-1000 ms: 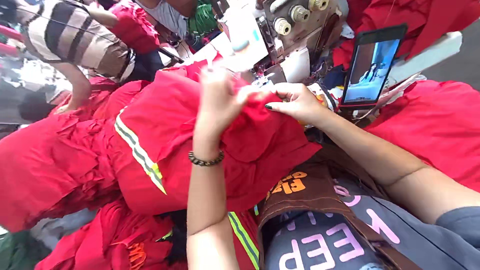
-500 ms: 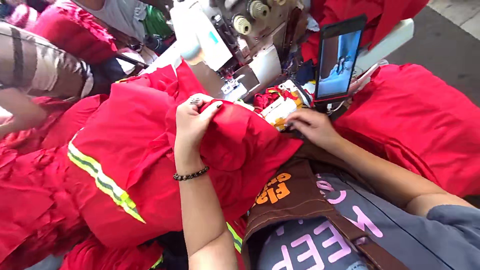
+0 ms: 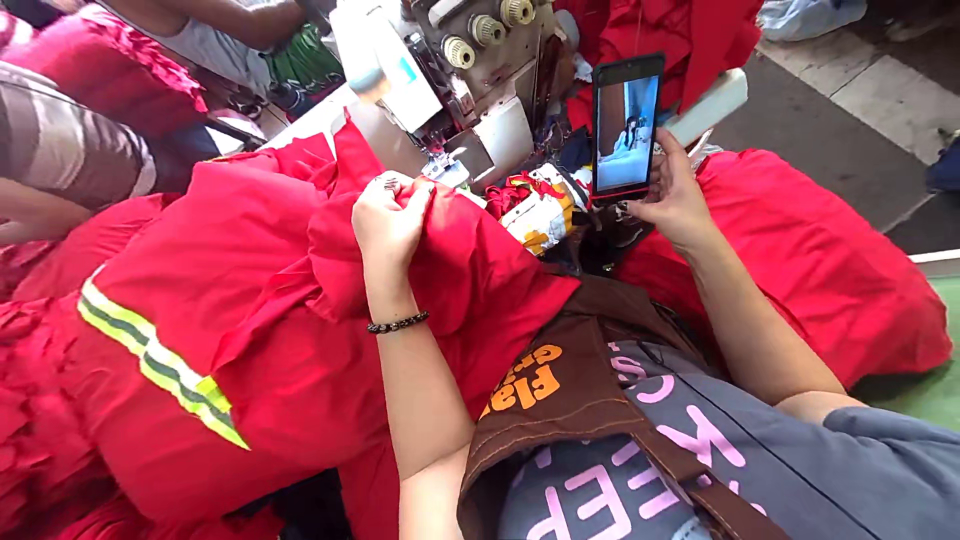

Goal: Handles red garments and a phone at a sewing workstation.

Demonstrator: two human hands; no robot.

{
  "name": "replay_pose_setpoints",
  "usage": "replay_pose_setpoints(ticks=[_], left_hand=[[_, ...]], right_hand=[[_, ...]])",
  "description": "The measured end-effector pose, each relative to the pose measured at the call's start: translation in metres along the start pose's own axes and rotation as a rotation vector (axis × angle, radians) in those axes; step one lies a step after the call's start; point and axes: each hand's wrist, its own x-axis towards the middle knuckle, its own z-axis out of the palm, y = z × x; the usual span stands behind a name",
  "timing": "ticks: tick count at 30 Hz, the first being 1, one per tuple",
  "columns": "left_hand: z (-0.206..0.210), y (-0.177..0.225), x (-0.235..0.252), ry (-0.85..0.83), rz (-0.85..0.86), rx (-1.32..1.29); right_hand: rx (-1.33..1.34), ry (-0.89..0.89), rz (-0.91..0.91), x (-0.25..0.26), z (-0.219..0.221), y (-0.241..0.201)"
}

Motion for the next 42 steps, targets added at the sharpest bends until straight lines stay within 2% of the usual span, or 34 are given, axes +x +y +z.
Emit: replay_pose_setpoints(ticks=[3,5,7,9,13,17,21,26,31,34,38,40,42], left_hand=[[-0.005,0.006,-0.008,-0.01,0.038,0.015],[-0.014,0.016,-0.025,-0.035,0.137,-0.013],[-0.021,0.015,-0.027,-0.079,0.153,-0.099],[-0.028,0.012,-0.022,-0.136,0.146,-0.171],[-0.039,0.017,-0.003,-0.232,0.267,-0.201],[-0.053,0.027,0.0,-0.295,0.368,-0.308],[-0.066,0.018,0.0,-0.248,0.444,-0.196],[-0.083,-0.003,-0.008,-0.207,0.396,-0.207],[-0.088,-0.013,-0.014,-0.156,0.331,-0.38],[-0.091,-0.006,-0.006,-0.1,0.385,-0.477],[-0.09,0.013,0.015,0.009,0.481,-0.489],[-0.076,0.012,0.031,0.075,0.47,-0.384],[-0.051,0.001,0.045,0.101,0.373,-0.217]], right_hand=[[-0.011,0.039,0.01,0.0,0.003,0.002],[-0.146,0.137,-0.035,-0.002,0.002,0.001],[-0.311,0.267,-0.171,-0.004,0.0,-0.006],[-0.356,0.306,-0.34,-0.002,0.004,-0.023],[-0.279,0.123,-0.498,0.007,0.033,-0.044],[-0.012,-0.163,-0.474,0.022,0.09,-0.043],[0.102,-0.47,-0.435,0.027,0.144,-0.037],[0.219,-0.589,-0.336,0.02,0.172,-0.031],[0.087,-0.657,-0.367,0.015,0.169,-0.018],[0.154,-0.575,-0.377,0.011,0.158,-0.036],[0.143,-0.324,-0.47,0.012,0.145,-0.068],[0.015,-0.219,-0.49,0.021,0.146,-0.065],[-0.12,-0.161,-0.446,0.03,0.152,-0.049]])
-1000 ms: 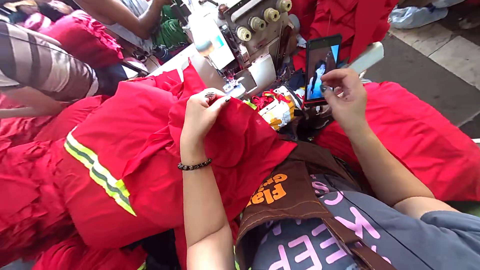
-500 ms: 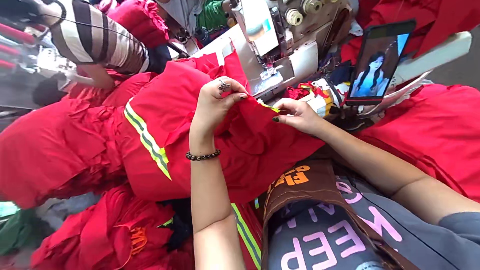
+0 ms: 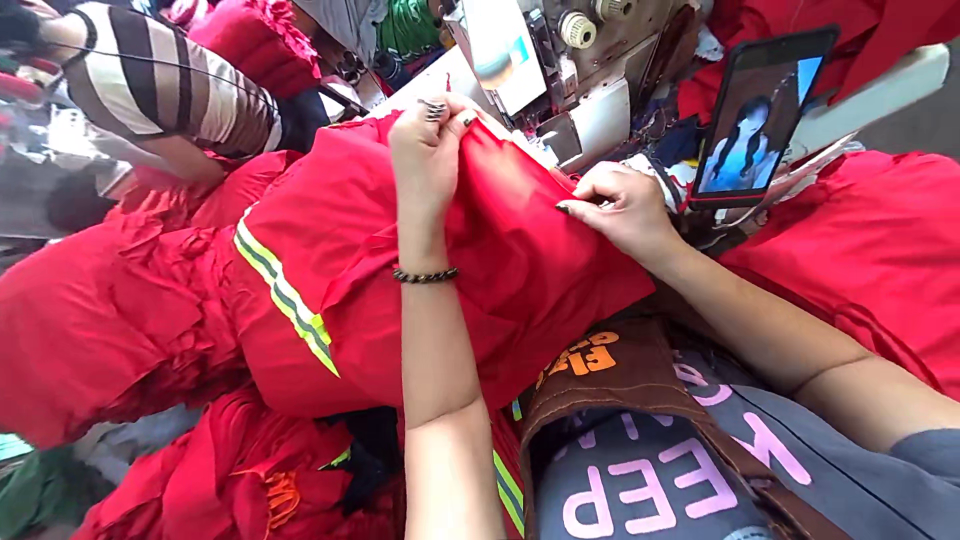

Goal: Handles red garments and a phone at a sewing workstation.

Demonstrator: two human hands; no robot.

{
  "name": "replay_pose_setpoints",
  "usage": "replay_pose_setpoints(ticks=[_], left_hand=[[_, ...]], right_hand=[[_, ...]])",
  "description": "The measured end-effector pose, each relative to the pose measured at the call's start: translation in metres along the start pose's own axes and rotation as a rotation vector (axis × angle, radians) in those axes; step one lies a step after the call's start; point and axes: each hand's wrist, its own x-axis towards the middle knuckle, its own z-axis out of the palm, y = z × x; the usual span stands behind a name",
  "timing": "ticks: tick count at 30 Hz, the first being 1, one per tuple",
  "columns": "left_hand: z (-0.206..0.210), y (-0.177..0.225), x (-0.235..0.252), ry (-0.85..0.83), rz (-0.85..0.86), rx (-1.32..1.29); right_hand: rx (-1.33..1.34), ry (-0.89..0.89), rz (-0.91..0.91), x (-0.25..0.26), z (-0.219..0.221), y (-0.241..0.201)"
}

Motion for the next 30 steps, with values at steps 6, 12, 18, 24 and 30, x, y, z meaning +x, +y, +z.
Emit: replay_pose_setpoints(ticks=[6,12,18,24,30], left_hand=[[0.042,-0.042,-0.013,-0.039,-0.272,0.043],[0.038,-0.042,-0.01,-0.034,-0.348,0.0],[0.04,-0.047,-0.007,-0.029,-0.279,-0.035],[0.038,-0.026,-0.024,-0.055,-0.379,0.071],[0.046,-0.034,-0.015,-0.014,-0.286,0.133]], right_hand=[[-0.036,-0.035,0.146,-0.005,0.011,0.034],[0.06,-0.046,0.197,-0.002,0.013,0.04],[0.04,-0.046,0.227,0.002,0.015,0.039],[-0.002,-0.161,0.449,-0.002,0.013,0.028],[0.126,-0.194,0.421,0.016,0.009,0.036]])
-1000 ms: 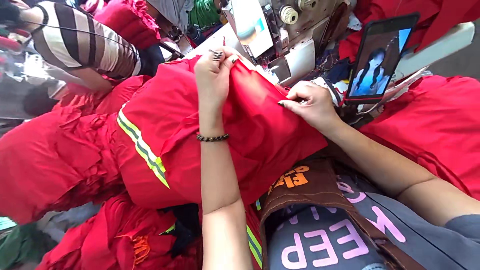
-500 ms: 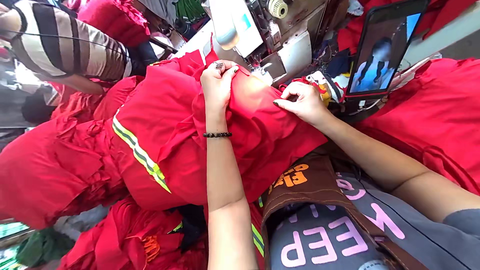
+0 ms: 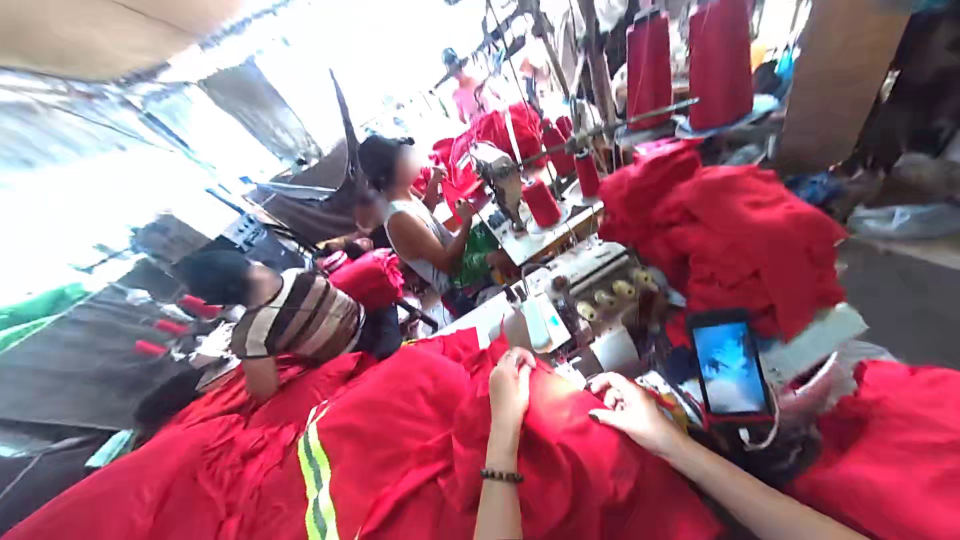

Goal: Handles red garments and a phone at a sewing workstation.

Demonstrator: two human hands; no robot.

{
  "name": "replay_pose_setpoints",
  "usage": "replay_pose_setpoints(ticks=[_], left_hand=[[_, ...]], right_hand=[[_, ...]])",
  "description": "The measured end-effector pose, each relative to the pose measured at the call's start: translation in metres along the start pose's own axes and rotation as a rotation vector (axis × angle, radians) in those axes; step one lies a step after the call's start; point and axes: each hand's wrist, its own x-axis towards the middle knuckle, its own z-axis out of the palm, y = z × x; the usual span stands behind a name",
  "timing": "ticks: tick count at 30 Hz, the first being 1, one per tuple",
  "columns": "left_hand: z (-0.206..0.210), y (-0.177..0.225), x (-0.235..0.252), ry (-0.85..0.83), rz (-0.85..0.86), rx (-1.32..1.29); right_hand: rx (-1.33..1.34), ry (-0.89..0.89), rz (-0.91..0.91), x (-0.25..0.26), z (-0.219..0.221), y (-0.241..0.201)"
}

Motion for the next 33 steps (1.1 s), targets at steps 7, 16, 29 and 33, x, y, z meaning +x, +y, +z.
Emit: replay_pose_setpoints(ticks=[7,16,29,33], left_hand=[[0.012,0.007,-0.009,0.148,0.159,0.282],[0.025,0.072,-0.053,0.157,0.21,0.722],[0.096,0.005,-0.079,0.65,0.293,0.56],[0.096,0.004,-0.078,0.67,0.3,0.569]], right_hand=[[0.097,-0.043,-0.03,0.008,0.001,0.013],[0.156,-0.046,-0.003,0.007,0.011,0.023],[0.232,-0.052,-0.023,0.002,0.014,0.042],[0.239,-0.039,-0.025,0.002,0.016,0.042]])
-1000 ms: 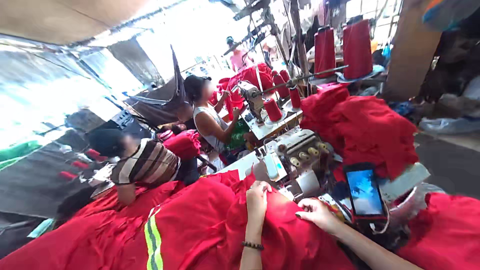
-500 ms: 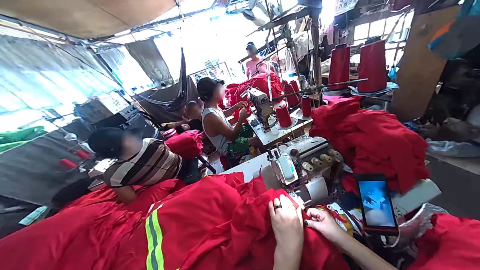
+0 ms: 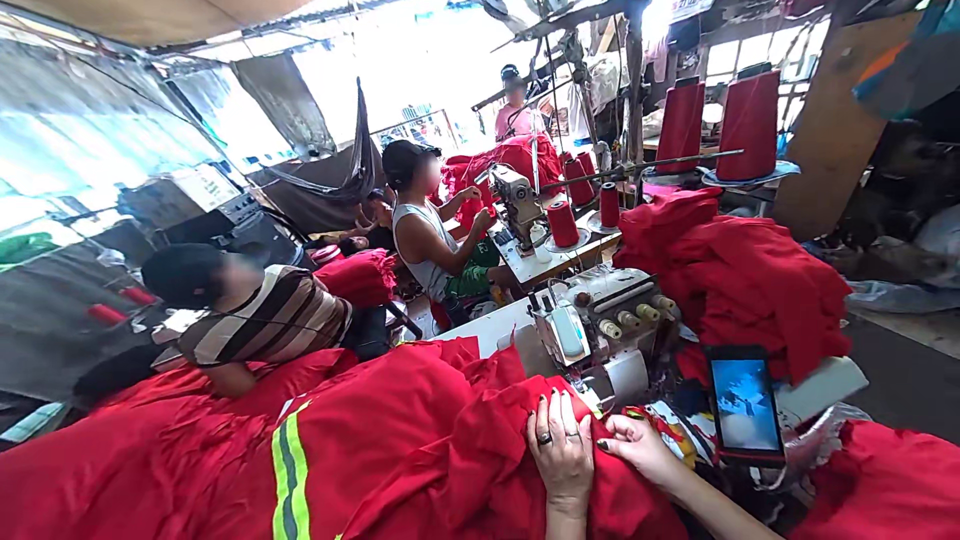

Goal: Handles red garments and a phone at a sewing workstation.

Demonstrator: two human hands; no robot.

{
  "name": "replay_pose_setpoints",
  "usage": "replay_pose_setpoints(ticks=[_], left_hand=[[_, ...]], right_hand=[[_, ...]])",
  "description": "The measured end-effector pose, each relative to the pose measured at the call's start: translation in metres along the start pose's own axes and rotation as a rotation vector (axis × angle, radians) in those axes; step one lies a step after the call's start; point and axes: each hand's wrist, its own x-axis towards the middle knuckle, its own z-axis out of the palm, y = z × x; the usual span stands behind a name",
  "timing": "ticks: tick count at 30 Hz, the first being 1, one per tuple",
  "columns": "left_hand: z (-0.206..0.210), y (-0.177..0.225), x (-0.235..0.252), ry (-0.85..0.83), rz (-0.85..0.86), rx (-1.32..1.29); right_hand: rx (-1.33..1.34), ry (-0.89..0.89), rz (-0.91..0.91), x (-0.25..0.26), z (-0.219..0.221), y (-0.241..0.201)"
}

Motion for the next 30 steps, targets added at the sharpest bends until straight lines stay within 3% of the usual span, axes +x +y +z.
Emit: replay_pose_setpoints(ticks=[7,13,17,21,25,30], left_hand=[[-0.005,0.004,0.003,-0.036,-0.06,-0.054],[0.006,0.0,-0.006,0.021,-0.008,0.022],[0.009,-0.003,-0.009,0.032,0.012,0.039],[0.01,-0.004,-0.008,0.043,0.013,0.036],[0.01,-0.003,-0.008,0.046,0.012,0.032],[0.01,-0.004,-0.008,0.043,0.021,0.026]], right_hand=[[-0.029,0.002,0.0,-0.002,0.0,-0.002],[-0.033,0.0,0.024,-0.006,0.0,-0.006],[-0.257,-0.044,-0.002,-0.021,-0.015,-0.037],[-0.451,-0.003,-0.241,-0.028,-0.049,-0.088],[-0.425,0.087,-0.329,-0.036,-0.072,-0.128],[-0.347,0.129,-0.339,-0.05,-0.087,-0.143]])
